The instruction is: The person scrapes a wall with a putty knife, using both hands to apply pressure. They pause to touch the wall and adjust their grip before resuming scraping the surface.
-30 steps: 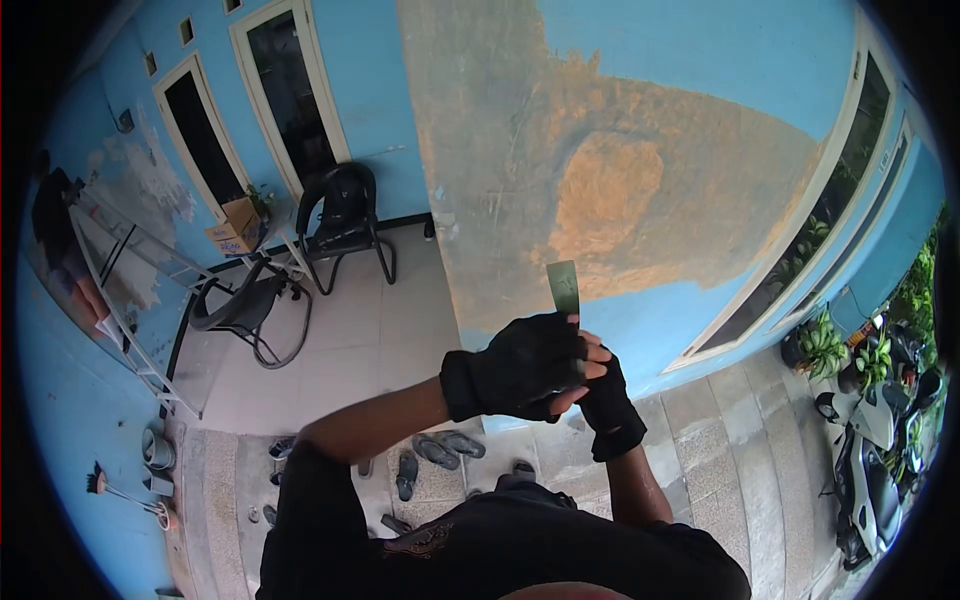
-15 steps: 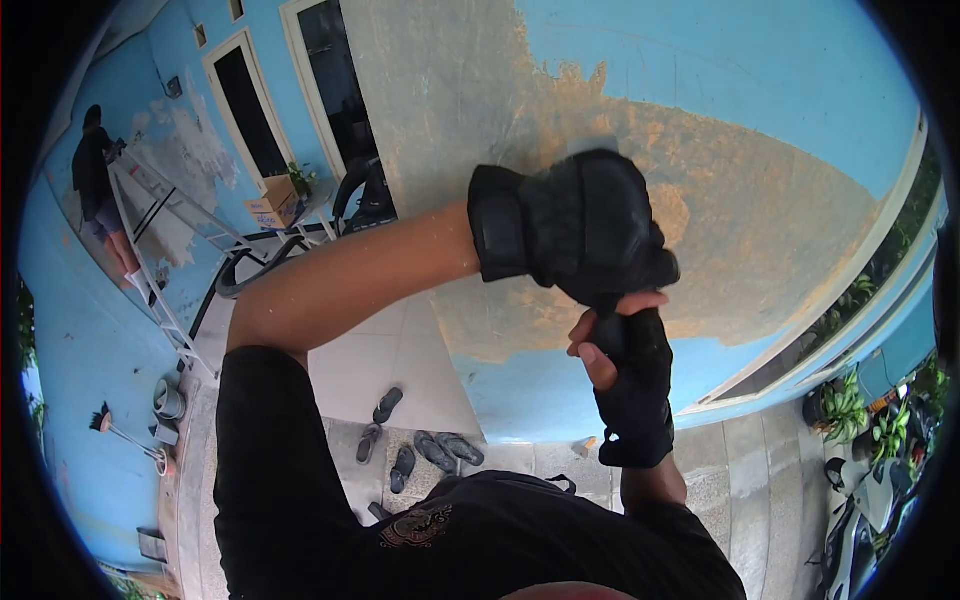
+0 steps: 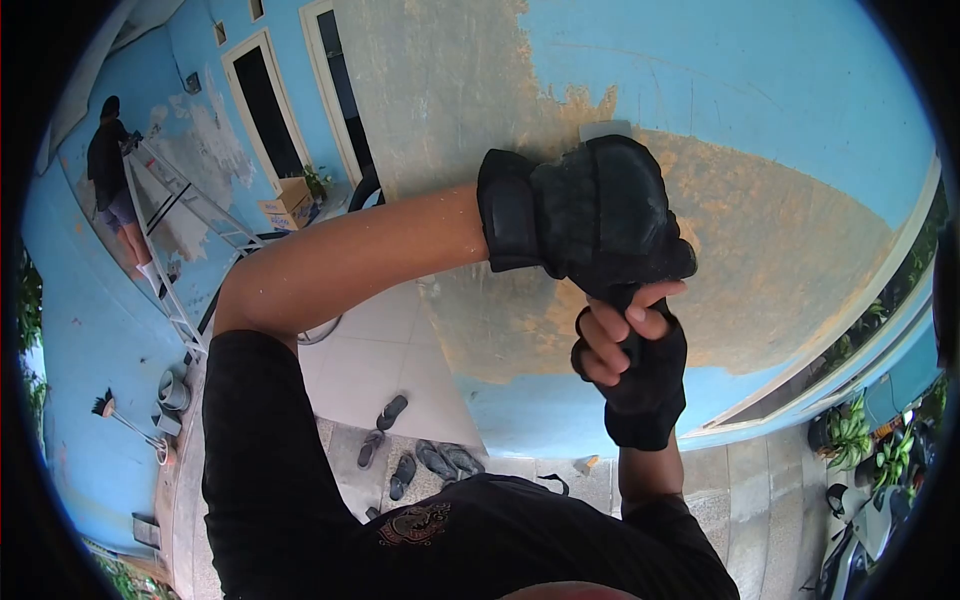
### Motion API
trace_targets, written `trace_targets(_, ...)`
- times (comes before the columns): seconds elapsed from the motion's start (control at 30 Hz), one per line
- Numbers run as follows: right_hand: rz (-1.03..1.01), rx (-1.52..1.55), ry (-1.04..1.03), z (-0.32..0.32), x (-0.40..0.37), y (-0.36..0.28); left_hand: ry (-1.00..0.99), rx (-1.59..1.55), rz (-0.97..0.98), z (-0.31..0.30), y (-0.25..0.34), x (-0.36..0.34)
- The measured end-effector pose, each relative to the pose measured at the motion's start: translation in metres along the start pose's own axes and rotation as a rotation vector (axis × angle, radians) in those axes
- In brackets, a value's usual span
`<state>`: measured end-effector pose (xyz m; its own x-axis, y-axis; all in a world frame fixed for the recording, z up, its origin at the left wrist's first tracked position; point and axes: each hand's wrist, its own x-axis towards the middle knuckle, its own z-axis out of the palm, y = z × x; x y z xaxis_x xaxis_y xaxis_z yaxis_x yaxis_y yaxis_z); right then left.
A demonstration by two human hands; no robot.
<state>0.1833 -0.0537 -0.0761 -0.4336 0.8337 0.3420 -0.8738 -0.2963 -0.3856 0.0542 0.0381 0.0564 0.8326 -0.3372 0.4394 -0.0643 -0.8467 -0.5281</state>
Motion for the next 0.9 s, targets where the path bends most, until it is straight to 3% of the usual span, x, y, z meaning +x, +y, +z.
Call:
trace_targets(0.1,0.098,0.063,-0.016,0.005,0.005,-0.012,0.045,-0.155,-0.062,-0.001,0.000,0.003)
trace_targets(0.2,0.183,-0.020,-0.004,0.004,0.008,-0.018,-0.085,-0.029,-0.096,-0.009,0.006,0.010)
trace_targets(0.27,0.210,0.007,-0.116,0.000,0.008,-0.025,-0.115,-0.162,-0.144,-0.004,0.001,0.007)
trace_targets(0.3,0.172,0.002,-0.024,0.005,0.004,-0.026,-0.110,-0.164,-0.145,-0.001,-0.001,0.004)
trace_targets(0.4,0.254,0.058,-0.060,0.000,0.009,-0.024,-0.146,-0.295,-0.228,0.000,-0.005,-0.001)
trace_targets(0.47,0.234,0.022,-0.122,0.007,0.014,-0.024,0.080,-0.115,-0.007,-0.007,-0.008,0.001)
trace_targets(0.5,0.216,-0.003,-0.184,0.012,0.016,-0.023,0.088,-0.114,-0.007,-0.013,-0.009,0.006)
trace_targets(0.6,0.155,-0.241,0.003,0.044,0.011,-0.021,0.103,-0.091,-0.047,-0.026,-0.008,0.013)
trace_targets(0.73,0.060,-0.496,0.123,0.037,0.016,-0.015,0.036,-0.024,-0.036,-0.030,-0.007,0.012)
trace_targets(0.9,0.036,-0.474,0.090,0.045,0.016,-0.015,-0.046,0.052,-0.022,-0.030,-0.005,0.014)
